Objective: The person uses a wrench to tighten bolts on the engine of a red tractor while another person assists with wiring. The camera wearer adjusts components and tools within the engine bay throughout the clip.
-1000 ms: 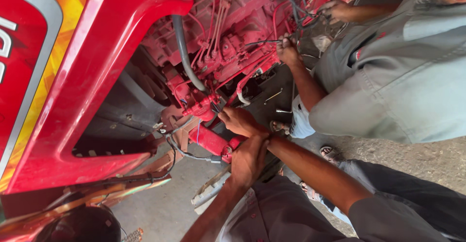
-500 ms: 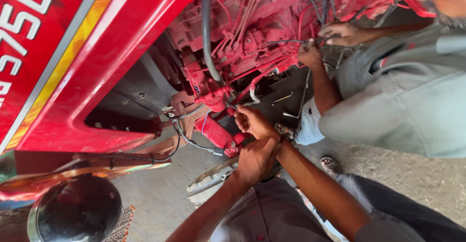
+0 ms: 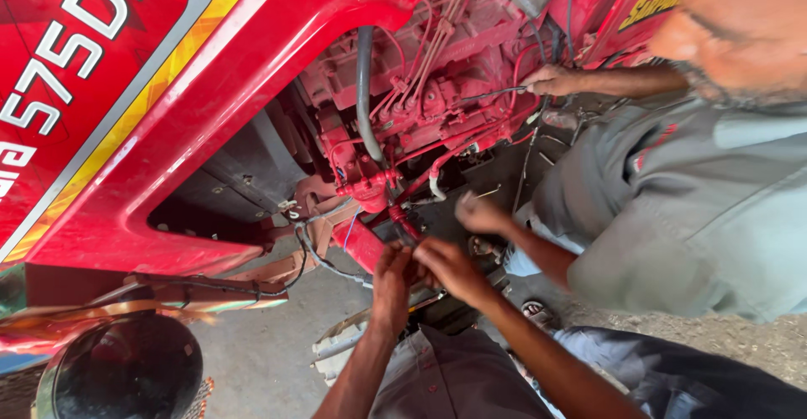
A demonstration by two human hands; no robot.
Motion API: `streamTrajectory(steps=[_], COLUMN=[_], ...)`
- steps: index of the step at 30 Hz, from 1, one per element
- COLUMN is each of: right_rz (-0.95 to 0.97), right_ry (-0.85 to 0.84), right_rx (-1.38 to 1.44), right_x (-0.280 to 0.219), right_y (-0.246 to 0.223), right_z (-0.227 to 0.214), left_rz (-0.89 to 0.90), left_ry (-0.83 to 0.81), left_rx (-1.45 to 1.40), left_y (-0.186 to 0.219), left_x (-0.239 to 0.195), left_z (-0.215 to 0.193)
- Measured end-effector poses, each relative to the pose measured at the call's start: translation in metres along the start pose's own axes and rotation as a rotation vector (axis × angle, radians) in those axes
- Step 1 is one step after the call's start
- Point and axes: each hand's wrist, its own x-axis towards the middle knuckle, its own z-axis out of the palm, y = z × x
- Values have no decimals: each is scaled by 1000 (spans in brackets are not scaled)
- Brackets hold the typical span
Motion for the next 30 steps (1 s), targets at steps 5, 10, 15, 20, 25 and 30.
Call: streamTrajectory(steps=[5, 10, 15, 20, 25, 30], right_rz=[-83, -326, -244, 77, 33, -107], right_ry=[73, 67, -58, -31, -242, -413], right_rx=[-396, -744, -539, -486, -928, -1264], right_x=[0, -19, -30, -27, -43, -32], right_y=[-3, -22, -10, 59, 160, 232], right_z=[2, 7, 7, -3, 17, 17], left_rz=[5, -185, -2, 13, -8, -28], left_ry=[-36, 129, 158, 370, 364, 372], left_rx=[-15, -276, -276, -276, -263, -306], left_y=[-13, -20, -44, -52, -43, -33], left_x=[6, 2, 10, 5, -31, -56], left_z=[2, -3, -37, -93, -111, -104])
